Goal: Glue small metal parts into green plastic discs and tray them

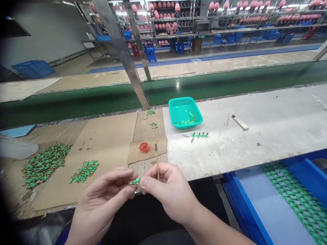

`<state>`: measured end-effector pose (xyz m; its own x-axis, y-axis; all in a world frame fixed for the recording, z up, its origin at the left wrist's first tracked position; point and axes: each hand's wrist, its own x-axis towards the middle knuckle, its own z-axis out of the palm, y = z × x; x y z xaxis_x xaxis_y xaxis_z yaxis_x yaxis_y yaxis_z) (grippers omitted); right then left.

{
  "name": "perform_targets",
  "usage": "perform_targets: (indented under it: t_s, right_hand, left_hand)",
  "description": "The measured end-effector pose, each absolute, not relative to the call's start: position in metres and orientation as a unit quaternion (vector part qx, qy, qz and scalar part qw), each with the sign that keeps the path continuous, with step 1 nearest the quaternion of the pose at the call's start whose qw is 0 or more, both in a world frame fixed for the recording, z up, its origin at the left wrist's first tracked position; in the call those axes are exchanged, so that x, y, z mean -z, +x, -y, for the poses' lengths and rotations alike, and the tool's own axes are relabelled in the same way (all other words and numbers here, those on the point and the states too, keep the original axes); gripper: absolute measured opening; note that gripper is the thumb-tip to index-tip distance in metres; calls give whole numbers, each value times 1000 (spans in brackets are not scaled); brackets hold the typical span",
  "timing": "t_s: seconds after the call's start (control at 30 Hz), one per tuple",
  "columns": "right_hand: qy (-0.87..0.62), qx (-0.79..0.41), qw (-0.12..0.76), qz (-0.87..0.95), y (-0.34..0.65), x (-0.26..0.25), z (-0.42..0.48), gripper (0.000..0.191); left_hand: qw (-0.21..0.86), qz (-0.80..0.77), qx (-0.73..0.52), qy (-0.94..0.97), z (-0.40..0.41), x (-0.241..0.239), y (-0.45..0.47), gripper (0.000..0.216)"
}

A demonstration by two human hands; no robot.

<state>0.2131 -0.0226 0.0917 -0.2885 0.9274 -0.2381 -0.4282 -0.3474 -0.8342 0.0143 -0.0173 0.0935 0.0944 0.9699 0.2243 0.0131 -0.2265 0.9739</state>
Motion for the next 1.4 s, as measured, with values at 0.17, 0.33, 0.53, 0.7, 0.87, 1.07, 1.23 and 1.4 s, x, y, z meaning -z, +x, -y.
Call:
perform_targets:
  t_s: [0.17, 0.33, 0.53, 0.7, 0.87, 1.07, 1.23, 1.4]
  right_hand:
    - [-322, -810, 421, 252, 208, -84, 21, 48]
    - [-372, -744, 467, 300, 224, -68, 19, 52]
    - [-511, -430, 517, 535, 272, -53, 0, 36]
    - [-462, -367, 509, 627, 274, -49, -13, 21]
    - [-442, -335, 468, 688, 270, -36, -18, 22]
    - [-451, -328, 451, 697, 277, -24, -18, 24]
    - [-447, -327, 457, 696, 277, -26, -18, 24]
    - [-445, -314, 454, 705, 277, -26, -18, 19]
  left_hand:
    - [466, -387, -545, 580, 12, -88, 23, 10]
    - [445, -414, -545, 578, 10, -77, 15, 12]
    - [394, -547, -420, 607, -4, -48, 8, 29]
    - [394, -592, -392, 583, -12, -32, 19, 32]
    - [346, -620, -356, 607, -10, -27, 21, 35]
    - [286, -624, -347, 639, -5, -23, 22, 31]
    - [274, -616, -333, 659, -6, -24, 20, 27]
    - [231, -570, -338, 712, -8, -22, 16, 10]
